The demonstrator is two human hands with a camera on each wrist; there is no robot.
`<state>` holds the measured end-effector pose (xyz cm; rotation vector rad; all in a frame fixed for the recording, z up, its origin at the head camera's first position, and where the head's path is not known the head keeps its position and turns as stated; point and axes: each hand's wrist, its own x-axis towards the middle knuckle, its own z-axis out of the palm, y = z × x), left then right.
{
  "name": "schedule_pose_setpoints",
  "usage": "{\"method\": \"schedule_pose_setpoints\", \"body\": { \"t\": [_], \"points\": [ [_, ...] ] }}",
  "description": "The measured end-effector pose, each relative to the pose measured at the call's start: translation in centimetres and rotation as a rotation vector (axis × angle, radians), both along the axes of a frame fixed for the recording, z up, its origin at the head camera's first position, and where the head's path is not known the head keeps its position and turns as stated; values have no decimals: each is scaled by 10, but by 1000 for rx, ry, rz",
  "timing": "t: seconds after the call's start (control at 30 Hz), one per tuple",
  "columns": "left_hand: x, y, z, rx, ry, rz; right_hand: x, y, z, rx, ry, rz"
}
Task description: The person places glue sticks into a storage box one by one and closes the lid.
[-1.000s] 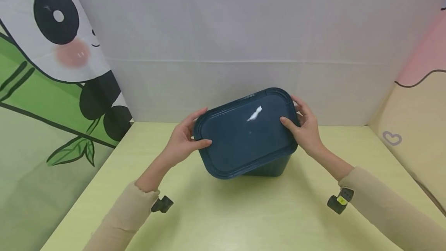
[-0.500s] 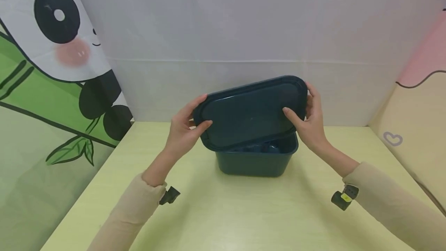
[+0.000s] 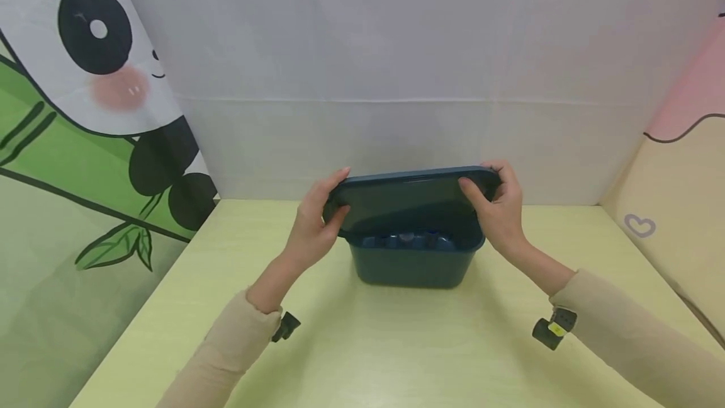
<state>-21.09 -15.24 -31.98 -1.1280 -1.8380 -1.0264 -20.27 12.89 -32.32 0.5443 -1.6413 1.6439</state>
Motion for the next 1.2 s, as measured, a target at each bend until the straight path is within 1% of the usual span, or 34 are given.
{"method": "schedule_pose_setpoints", "body": {
  "t": [0.07, 0.17, 0.27, 0.4, 0.47, 0.53, 0.57, 0.6, 0.63, 0.7, 0.77, 0.83, 0.87, 0.93, 1.0, 1.07, 1.13, 1.17, 1.2],
  "points": [
    [3, 3, 0, 13, -24, -22, 3, -1, -1, -11, 15, 0],
    [9, 7, 0, 85, -76, -34, 8, -3, -4, -12, 51, 12],
    [15, 8, -1, 201, -160, -57, 15, -7, -7, 12, 120, 24],
    [23, 9, 0, 384, -262, -108, 21, -12, -14, 64, 271, 36],
    [27, 11, 2, 470, -280, -119, 23, -14, -16, 86, 334, 42],
    [30, 13, 4, 534, -267, -132, 25, -16, -17, 71, 345, 56],
    [31, 15, 4, 552, -250, -134, 26, -17, -16, 53, 328, 54],
    [33, 17, 4, 559, -226, -132, 28, -18, -16, 21, 292, 54],
    [34, 19, 4, 555, -190, -133, 30, -20, -14, -20, 239, 47],
    [35, 23, 1, 537, -105, -127, 35, -23, -9, -116, 80, 35],
    [35, 27, -1, 507, -11, -121, 40, -26, -3, -198, -112, 27],
    [34, 30, -4, 470, 91, -113, 46, -29, 3, -278, -303, 51],
    [34, 31, -5, 453, 139, -109, 48, -30, 6, -309, -383, 72],
    [34, 32, -6, 421, 221, -107, 50, -31, 9, -340, -491, 105],
    [33, 33, -7, 395, 288, -91, 52, -31, 8, -361, -541, 134],
    [32, 34, -9, 387, 324, -67, 53, -31, 5, -357, -544, 144],
    [31, 35, -11, 393, 327, -20, 54, -32, 0, -347, -520, 141],
    [31, 36, -13, 401, 312, 15, 54, -33, -2, -336, -505, 130],
    [31, 38, -14, 414, 283, 52, 54, -34, -5, -326, -485, 119]
  ]
}}
